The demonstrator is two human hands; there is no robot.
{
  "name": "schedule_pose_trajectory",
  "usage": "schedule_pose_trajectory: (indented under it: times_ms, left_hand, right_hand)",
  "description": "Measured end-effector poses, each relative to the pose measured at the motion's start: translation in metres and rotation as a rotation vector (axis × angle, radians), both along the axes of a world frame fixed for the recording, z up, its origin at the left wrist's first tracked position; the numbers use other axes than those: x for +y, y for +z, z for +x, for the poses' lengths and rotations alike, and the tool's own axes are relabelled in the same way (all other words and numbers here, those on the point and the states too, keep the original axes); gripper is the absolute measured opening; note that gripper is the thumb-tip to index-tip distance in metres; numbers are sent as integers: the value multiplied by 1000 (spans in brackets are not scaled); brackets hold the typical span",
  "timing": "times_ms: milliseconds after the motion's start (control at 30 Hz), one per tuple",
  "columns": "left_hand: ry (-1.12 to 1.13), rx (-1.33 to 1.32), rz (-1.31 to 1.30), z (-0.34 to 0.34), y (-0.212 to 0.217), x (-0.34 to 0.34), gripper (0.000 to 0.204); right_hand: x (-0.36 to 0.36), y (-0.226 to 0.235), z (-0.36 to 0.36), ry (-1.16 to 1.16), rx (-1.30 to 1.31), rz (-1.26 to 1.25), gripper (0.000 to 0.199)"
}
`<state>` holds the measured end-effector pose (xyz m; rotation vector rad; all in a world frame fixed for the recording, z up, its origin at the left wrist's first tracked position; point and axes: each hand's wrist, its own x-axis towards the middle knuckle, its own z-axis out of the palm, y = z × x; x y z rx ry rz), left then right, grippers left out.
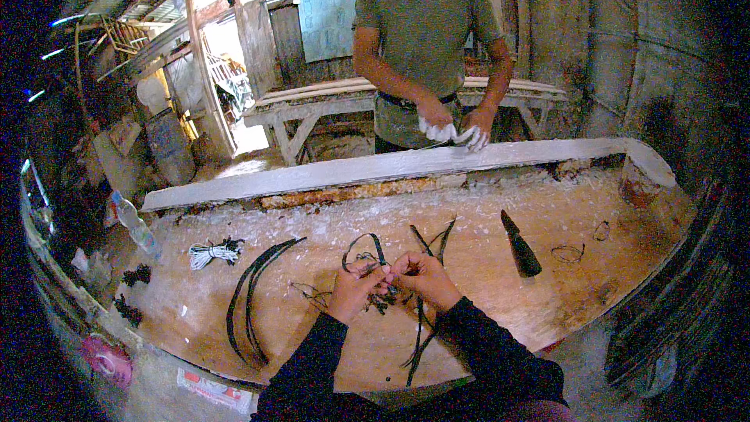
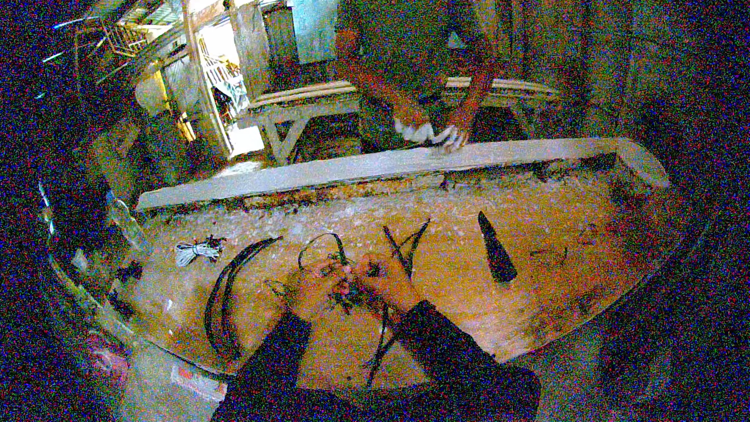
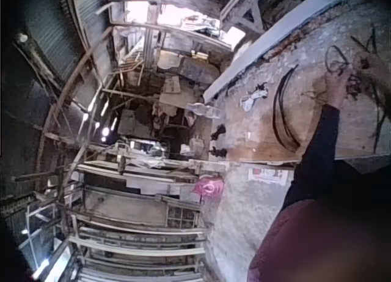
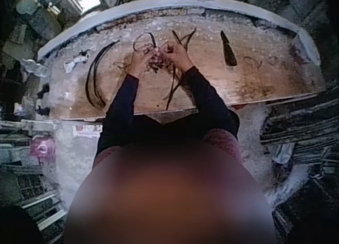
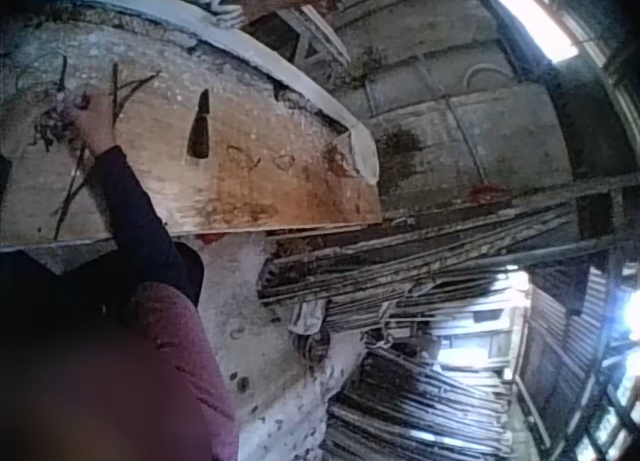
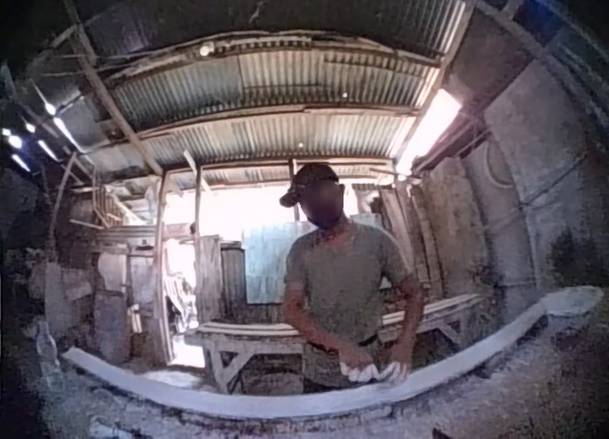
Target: The person handles multiple black cables on a wooden workbench, repeatedly picking up, separating, and arranging them. A coworker in the background wipes a long white object on a separate bench.
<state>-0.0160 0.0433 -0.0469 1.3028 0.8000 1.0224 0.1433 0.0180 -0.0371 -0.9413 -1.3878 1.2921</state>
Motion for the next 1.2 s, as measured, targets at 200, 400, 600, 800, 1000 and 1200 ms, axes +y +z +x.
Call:
schedule_pose_trajectory:
  times_ms: [200,400,600,800,1000,1200]
  left_hand:
    - [-57,258,47,0,14,-7,20]
    - [-308,455,31,4,28,-20,23]
    - [-460,441,151,2,31,-22,18]
    - [-559,161,-10,-7,24,-15,15]
    - [-229,273,22,-8,35,-18,15]
    - [-80,-208,-224,-9,30,-14,16]
  right_hand:
    - [-3,9,-5,-328,30,227,17]
    - [-1,8,2,-358,86,317,15]
    - [10,17,33,-568,46,171,10]
    - [18,5,43,-555,22,259,7]
    - [14,12,34,-556,-161,222,16]
    - [-18,29,-4,-554,-645,747,33]
